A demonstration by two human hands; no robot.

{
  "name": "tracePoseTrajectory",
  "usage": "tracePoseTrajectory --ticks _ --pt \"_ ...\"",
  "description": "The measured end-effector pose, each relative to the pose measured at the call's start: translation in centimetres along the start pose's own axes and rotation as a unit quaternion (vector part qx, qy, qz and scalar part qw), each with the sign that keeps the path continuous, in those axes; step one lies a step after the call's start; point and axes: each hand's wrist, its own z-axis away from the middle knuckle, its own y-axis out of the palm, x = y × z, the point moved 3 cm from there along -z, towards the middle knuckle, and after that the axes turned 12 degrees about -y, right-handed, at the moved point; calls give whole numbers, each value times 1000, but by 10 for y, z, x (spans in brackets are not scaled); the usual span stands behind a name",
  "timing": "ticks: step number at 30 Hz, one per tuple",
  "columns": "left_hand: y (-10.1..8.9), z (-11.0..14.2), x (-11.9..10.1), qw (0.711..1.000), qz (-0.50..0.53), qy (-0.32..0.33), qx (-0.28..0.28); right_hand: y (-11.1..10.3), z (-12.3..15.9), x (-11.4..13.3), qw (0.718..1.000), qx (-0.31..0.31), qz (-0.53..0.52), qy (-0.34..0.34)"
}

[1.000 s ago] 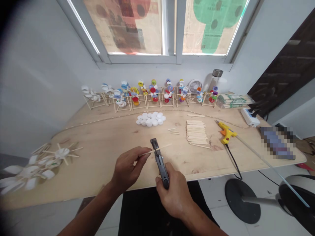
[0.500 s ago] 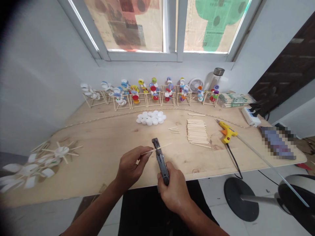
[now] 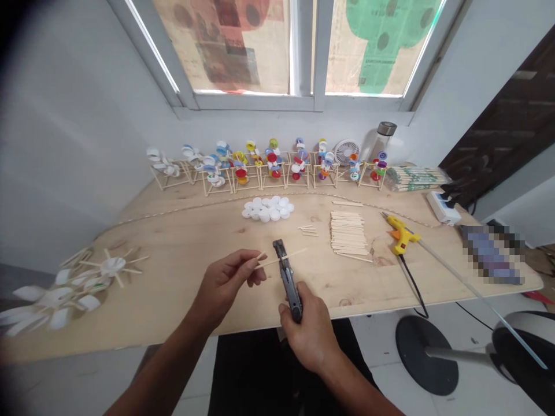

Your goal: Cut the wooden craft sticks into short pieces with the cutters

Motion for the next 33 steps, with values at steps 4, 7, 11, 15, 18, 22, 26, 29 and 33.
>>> tracePoseTrajectory --ticks 4,7,11,15,18,22,26,29,33 --pt "3 0 -8 998 -32 -8 54 1 2 -1 1000 4 8 4" --pt "8 2 -11 986 -160 49 28 1 3 0 1000 5 6 5" --pt "16 7 -10 924 -315 205 -68 1 3 3 1000 5 -18 4" --pt "20 9 -4 841 -414 320 -141 1 5 3 999 7 -41 8" --pt "20 9 -2 797 -448 371 -162 2 6 3 999 14 -45 10" --pt "19 10 -2 782 -448 401 -163 2 7 6 999 27 -43 16" --pt "17 11 -3 781 -444 404 -171 1 8 9 999 32 -29 12" --pt "18 12 -2 785 -441 403 -167 1 9 10 999 31 -7 9" --pt "17 13 -3 790 -423 410 -174 0 10 10 1000 27 3 10"
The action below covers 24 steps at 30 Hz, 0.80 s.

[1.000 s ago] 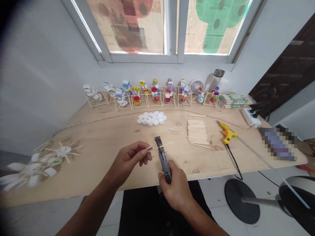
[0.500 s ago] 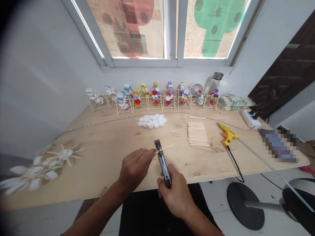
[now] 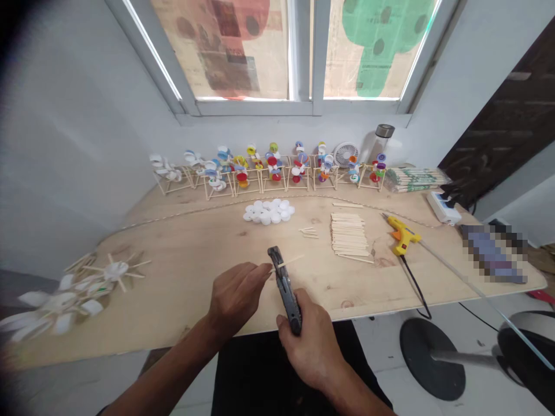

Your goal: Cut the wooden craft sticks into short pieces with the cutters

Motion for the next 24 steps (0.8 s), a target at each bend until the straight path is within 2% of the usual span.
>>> tracePoseTrajectory --ticks 5,7,13,18,24 --pt "2 1 2 1000 -2 17 -8 3 2 -3 992 41 -110 35" --pt "4 1 4 1000 -9 24 -6 3 4 -4 990 49 -125 48" --pt "2 0 0 1000 9 1 -16 -2 6 2 1000 20 -6 12" --pt "-3 -2 -5 997 58 -52 -15 -3 5 5 1000 10 18 -9" --pt "-5 -2 -4 989 101 -104 22 -3 5 4 998 -3 52 -23"
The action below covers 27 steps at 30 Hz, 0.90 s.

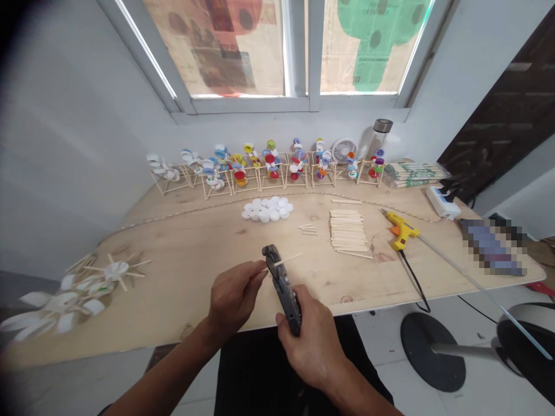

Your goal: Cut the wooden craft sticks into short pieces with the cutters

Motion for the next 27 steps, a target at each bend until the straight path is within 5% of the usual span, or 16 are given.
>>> tracePoseTrajectory --ticks 19,27 --pt "-3 -5 2 981 120 -115 98 1 -5 -4 997 -26 70 -36" --pt "0 -5 5 985 114 -97 79 5 -7 -7 998 -27 48 -31"
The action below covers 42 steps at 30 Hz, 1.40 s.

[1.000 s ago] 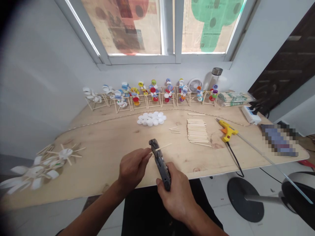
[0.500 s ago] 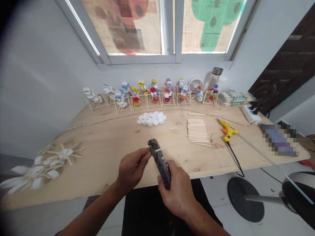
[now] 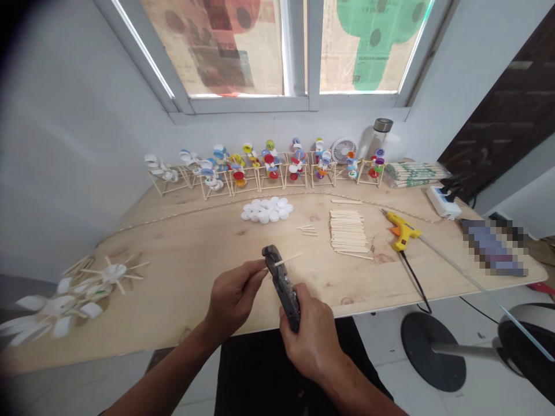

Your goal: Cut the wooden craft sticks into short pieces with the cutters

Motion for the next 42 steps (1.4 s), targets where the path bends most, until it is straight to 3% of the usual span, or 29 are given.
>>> tracePoseTrajectory --ticks 18,23,29,39,42 --pt "16 1 20 992 -94 60 -50 9 -7 -15 999 2 8 40" --pt "12 -1 14 1000 -6 -24 13 6 -4 -13 1000 -6 11 27" --pt "4 -3 8 981 93 -147 81 2 -3 -8 1000 -10 23 2" --pt "2 -3 9 886 311 -275 206 -1 2 -5 999 1 37 -19" --pt "2 -3 10 907 262 -265 194 1 2 -7 999 -2 32 -16"
